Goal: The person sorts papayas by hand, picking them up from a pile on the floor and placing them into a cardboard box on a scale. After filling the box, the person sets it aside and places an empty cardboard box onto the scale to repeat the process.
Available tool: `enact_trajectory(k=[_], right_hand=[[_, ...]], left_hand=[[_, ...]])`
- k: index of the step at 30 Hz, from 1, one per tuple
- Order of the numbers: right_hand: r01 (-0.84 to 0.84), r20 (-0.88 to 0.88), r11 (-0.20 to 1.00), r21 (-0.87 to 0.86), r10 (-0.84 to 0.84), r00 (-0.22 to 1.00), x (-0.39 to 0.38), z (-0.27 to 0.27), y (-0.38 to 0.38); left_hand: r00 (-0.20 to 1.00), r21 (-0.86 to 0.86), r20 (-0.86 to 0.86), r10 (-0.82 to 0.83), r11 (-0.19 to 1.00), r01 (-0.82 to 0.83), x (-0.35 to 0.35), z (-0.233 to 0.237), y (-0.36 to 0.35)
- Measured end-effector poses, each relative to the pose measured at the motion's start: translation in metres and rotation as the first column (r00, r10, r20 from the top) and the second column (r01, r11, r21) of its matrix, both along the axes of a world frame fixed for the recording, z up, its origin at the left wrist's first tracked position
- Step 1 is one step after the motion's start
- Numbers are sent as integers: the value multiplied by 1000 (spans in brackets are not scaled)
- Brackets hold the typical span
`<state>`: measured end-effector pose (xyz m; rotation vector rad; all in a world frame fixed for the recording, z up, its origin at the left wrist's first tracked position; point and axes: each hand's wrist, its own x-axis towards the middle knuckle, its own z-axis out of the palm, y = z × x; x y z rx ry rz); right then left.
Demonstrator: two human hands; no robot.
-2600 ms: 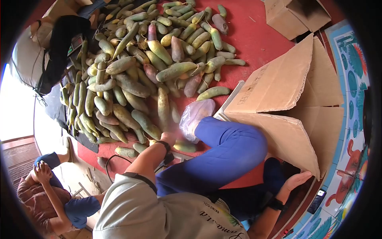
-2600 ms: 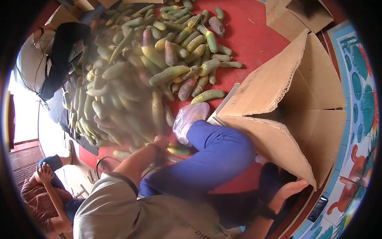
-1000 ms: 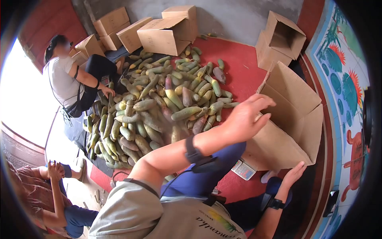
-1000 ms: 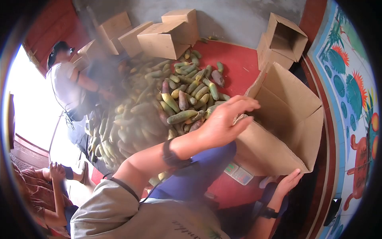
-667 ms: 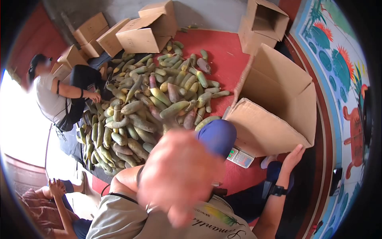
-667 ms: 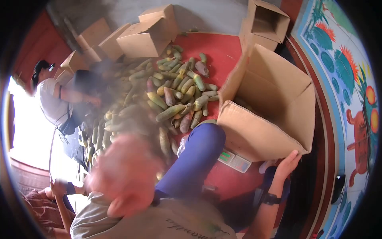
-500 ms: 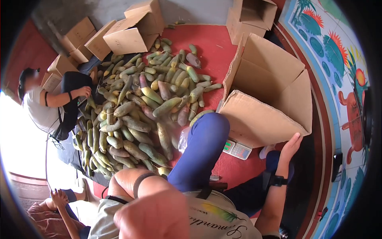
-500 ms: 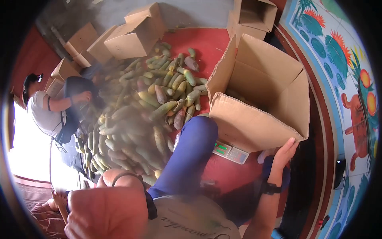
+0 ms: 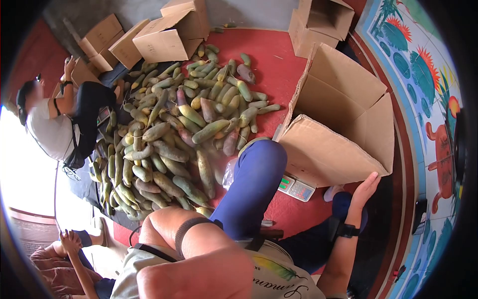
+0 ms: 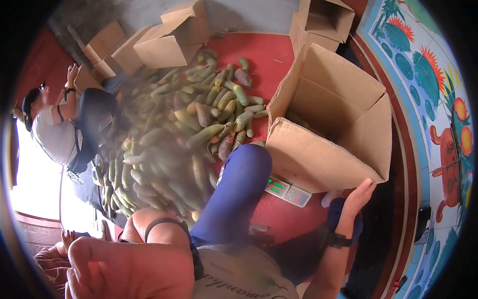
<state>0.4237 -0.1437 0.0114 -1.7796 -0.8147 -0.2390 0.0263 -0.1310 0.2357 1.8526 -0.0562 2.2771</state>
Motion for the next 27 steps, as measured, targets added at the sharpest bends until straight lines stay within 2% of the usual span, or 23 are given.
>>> enact_trajectory(k=[3, 4, 7, 10, 11, 13, 16, 19, 22, 25, 27], right_hand=[[9, -19, 1000, -5, -9, 1000, -1, 1, 0], [7, -19, 1000, -1, -7, 1000, -1, 0, 1], [6, -6, 1000, -4, -6, 1000, 1, -2, -1], [5, 16, 1000, 30, -6, 1000, 3, -4, 1], [12, 11, 1000, 13, -13, 1000, 4, -5, 0], [19, 9, 1000, -6, -19, 1000, 2, -4, 1], [11, 5, 999, 36, -11, 1000, 2, -4, 1], [-2, 14, 1000, 14, 2, 1000, 12, -12, -1], [6, 21, 1000, 2, -6, 1000, 9, -10, -1], [3, 11, 1000, 29, -3, 1000, 7, -9, 0], [13, -3, 1000, 8, -13, 1000, 7, -9, -1]], left_hand=[[984, -158, -178, -26, 987, -2, -17, -4, -10], [988, -23, -146, -59, 998, 56, -16, -15, 0], [996, 69, -52, -70, 995, 73, 5, -11, 9], [985, 100, 80, -151, 985, 143, 10, -7, 11], [976, -10, -51, -212, 977, 212, -5, -9, 3], [944, -129, -171, -282, 956, 263, -10, -12, 0], [986, 46, -29, -163, 985, 164, 3, -16, 7], [984, 122, 57, -167, 980, 159, 10, -12, 7], [997, 32, 63, -50, 998, 48, 10, -8, -7], [999, -154, 49, 1, 988, 7, -1, -10, -30], [996, -53, 84, -20, 998, 25, 6, -14, -14]])
